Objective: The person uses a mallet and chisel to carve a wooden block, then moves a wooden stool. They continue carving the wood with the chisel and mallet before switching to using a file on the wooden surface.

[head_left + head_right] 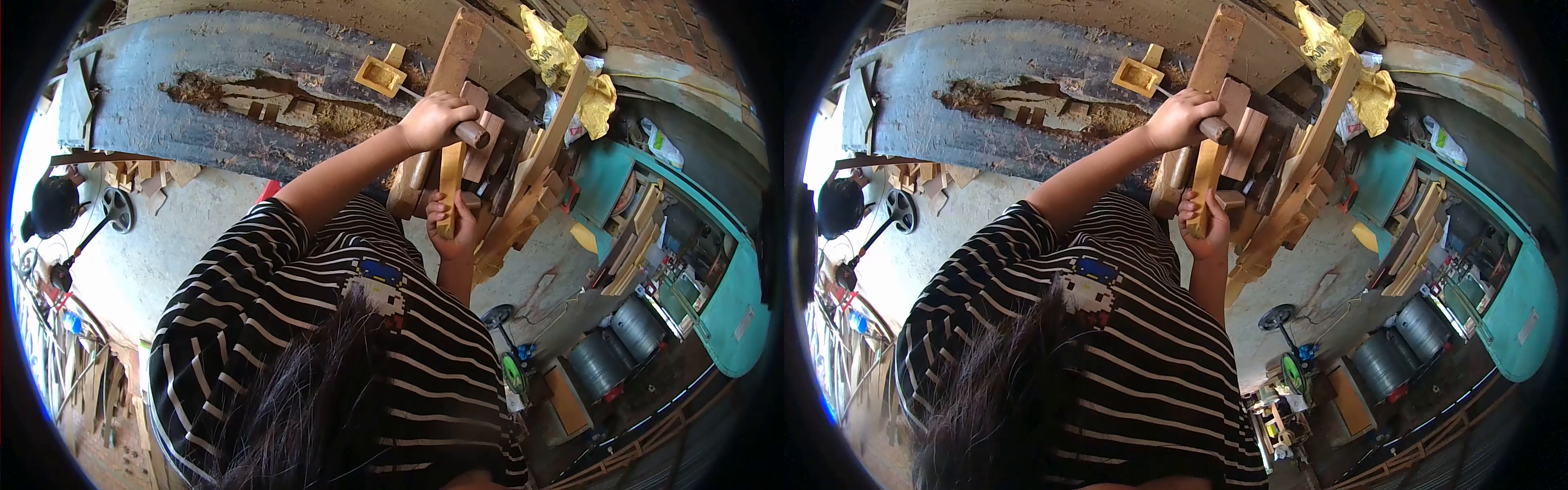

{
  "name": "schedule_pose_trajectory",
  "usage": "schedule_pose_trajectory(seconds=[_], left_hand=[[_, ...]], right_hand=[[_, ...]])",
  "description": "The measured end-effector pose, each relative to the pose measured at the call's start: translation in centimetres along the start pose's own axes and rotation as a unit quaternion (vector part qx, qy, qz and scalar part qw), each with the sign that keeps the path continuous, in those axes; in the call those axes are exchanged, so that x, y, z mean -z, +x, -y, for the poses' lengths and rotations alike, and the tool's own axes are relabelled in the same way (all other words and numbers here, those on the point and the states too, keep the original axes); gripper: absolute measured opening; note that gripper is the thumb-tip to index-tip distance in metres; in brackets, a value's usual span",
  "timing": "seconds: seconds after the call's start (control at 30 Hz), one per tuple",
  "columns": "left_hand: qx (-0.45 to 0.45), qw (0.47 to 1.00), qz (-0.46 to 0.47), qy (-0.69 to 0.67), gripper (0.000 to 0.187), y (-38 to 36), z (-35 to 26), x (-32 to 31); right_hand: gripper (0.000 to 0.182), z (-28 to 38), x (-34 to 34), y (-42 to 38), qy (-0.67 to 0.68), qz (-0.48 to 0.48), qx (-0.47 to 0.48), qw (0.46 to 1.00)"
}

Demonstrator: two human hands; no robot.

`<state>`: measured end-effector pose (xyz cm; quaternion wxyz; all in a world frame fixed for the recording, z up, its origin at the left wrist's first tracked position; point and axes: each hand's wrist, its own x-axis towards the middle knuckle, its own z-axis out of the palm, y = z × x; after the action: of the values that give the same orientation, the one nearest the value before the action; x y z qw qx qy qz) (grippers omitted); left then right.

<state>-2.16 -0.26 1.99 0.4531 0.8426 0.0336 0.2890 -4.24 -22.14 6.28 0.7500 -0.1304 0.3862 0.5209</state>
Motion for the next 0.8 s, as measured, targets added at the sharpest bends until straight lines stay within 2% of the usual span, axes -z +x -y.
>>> schedule_pose_trajectory(seconds=[0.63, 0.73, 0.8], left_hand=[[-0.004, 0.998, 0.054, -0.012, 0.03, 0.7, 0.1, -0.1], [-0.001, 0.995, 0.094, -0.021, 0.031, 1.1, 0.0, 0.1], [0.027, 0.982, 0.184, -0.031, 0.03, 1.3, -0.1, 0.3]], right_hand=[[0.029, 0.2, 0.2, 0.0, -0.009, -0.003, 0.002, 1.0], [0.029, 0.2, 0.1, 0.0, -0.008, -0.005, 0.002, 1.0], [0.029, 0.1, 0.1, 0.0, -0.007, -0.005, 0.002, 1.0]])
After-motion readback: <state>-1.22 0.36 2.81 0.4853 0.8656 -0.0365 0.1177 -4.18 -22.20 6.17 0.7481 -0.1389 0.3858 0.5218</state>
